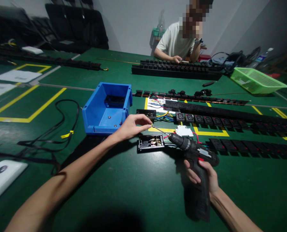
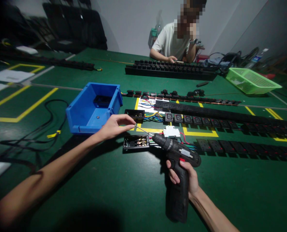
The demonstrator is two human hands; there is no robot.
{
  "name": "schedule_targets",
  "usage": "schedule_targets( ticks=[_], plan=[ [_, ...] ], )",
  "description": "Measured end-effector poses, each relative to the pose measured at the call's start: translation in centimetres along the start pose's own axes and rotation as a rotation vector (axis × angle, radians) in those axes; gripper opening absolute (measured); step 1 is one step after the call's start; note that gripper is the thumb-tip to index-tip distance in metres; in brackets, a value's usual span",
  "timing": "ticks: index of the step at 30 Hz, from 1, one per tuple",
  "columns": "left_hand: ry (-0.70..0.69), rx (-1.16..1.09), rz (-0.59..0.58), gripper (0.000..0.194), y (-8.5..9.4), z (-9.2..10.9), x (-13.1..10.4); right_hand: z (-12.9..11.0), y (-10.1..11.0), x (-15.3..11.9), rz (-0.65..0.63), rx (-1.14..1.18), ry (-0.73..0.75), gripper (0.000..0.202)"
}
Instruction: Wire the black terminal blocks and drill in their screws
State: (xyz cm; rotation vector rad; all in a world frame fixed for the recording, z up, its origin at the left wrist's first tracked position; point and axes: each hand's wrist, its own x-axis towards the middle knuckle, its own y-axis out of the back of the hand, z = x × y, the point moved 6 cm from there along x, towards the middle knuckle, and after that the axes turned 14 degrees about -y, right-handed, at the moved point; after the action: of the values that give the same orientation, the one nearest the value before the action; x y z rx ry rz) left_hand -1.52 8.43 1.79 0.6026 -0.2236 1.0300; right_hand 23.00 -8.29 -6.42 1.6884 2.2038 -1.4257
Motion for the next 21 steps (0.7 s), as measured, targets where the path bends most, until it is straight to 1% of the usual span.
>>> schedule_targets(
  ticks=[11, 17, 21],
  plan=[
    [0.023, -0.018, 0.003, 0.027, 0.02, -0.28, 0.07, 0.04, -0.03, -0.05, -0.012, -0.003, -0.007, 0.039],
    [0.071, -0.089, -0.01, 0.03, 0.02, -0.62, 0.03, 0.18, 0.18, -0.16, -0.01, -0.022, -0.004, 0.04],
    [0.085, -0.134, -0.025, 0.028, 0.1, -0.73, 0.01, 0.17, 0.19, -0.2, -0.01, -0.027, 0.0, 0.04]
  ],
)
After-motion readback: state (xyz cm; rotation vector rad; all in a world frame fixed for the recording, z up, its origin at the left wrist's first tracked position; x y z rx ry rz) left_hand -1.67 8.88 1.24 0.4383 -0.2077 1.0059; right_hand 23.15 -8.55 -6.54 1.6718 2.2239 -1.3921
